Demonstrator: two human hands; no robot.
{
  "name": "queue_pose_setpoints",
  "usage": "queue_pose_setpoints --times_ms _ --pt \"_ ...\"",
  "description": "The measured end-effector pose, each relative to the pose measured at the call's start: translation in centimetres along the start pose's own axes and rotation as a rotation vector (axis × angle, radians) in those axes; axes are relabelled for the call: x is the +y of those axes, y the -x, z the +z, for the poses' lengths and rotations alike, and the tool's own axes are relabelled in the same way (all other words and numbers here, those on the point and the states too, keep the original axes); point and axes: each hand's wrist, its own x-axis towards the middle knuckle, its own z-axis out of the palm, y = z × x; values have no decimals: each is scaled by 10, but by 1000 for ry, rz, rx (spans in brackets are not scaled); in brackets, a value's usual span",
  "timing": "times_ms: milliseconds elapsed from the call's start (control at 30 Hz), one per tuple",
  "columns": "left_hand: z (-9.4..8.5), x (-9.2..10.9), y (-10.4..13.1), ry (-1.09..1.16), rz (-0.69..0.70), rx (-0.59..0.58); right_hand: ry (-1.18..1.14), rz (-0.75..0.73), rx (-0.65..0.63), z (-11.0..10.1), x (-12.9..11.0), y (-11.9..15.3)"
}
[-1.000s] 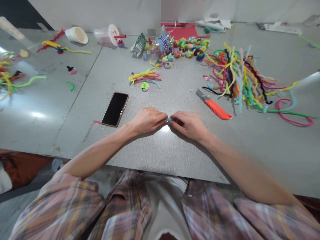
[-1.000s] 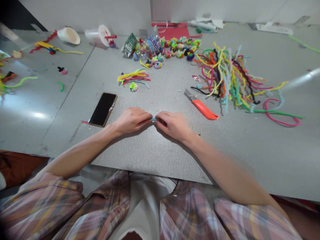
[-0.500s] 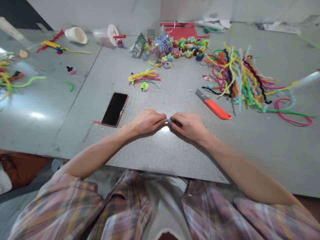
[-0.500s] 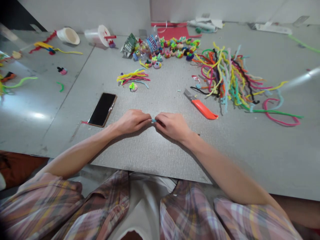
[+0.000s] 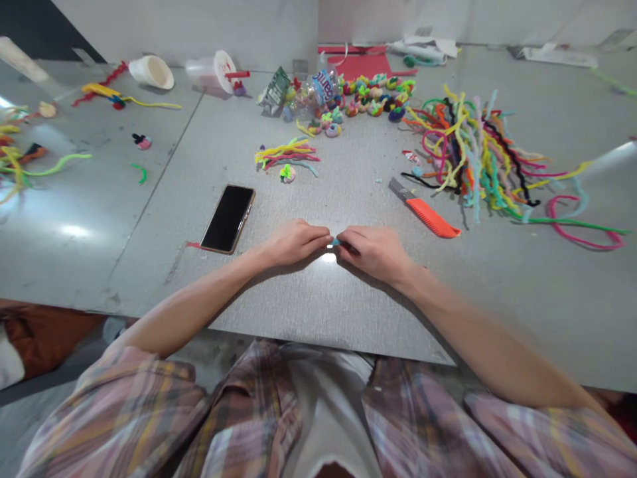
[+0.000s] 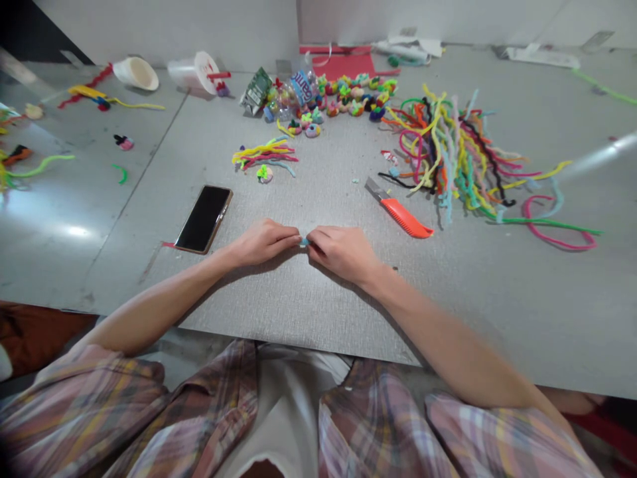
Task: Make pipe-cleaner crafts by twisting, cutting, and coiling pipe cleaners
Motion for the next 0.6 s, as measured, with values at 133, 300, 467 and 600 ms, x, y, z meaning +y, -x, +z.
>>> queue_pose_setpoints --times_ms 133,300,467,600 --pt "-3 2 0 55 -19 -17 -15 9 -10 1 1 0" --pt "-3 3 0 79 -35 -19 -30 -8 -24 -1 3 -1" --pt "-4 3 -1 81 -41 -18 -38 -7 -34 -3 3 -1" --pt "-4 2 -1 97 -46 -20 5 -27 -74 -7 2 -2"
